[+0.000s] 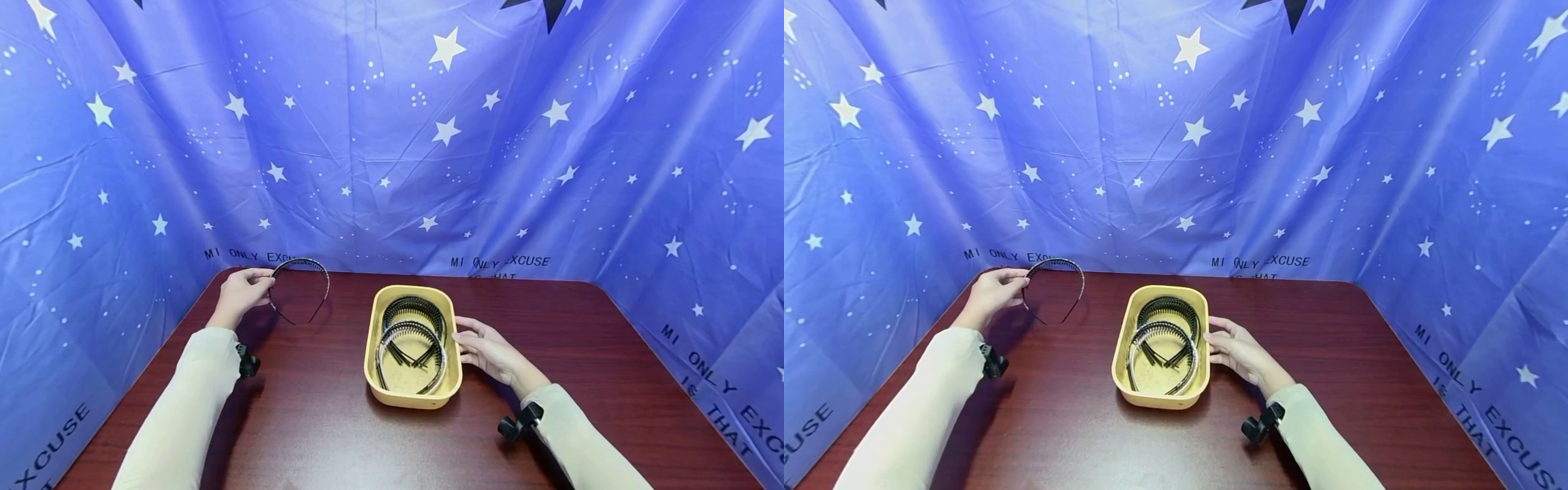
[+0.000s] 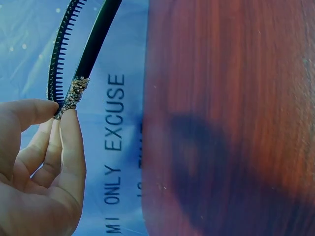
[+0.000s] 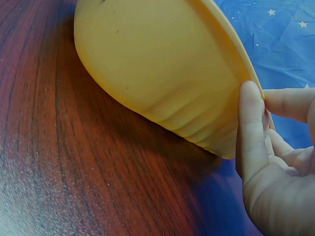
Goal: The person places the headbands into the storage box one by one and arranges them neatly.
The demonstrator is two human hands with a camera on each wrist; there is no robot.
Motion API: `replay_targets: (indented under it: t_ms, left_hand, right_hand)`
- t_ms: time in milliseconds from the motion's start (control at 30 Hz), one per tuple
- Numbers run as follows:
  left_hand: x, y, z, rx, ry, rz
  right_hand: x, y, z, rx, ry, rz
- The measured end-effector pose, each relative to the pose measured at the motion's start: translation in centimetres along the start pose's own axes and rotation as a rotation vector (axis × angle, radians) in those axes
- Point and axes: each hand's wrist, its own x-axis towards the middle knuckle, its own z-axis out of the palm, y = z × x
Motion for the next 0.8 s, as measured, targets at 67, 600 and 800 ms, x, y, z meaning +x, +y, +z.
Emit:
replay_targets:
  t_ms: [67, 600, 800]
  left_hand:
    - [0.0, 0.4, 0.1, 0.004, -0.001, 0.014]
    - [-0.1, 3.2, 1.2, 0.016, -0.068, 0.069]
    - [-0.7, 4.7, 2.0, -0.008, -0.122, 0.1]
  right_hand:
    - [0.0, 0.0, 0.0, -0.002, 0.0, 0.001]
    - [0.1, 0.1, 0.0, -0.007, 0.011, 0.002]
    - [0.1, 0.2, 0.0, -0.007, 0.013, 0.004]
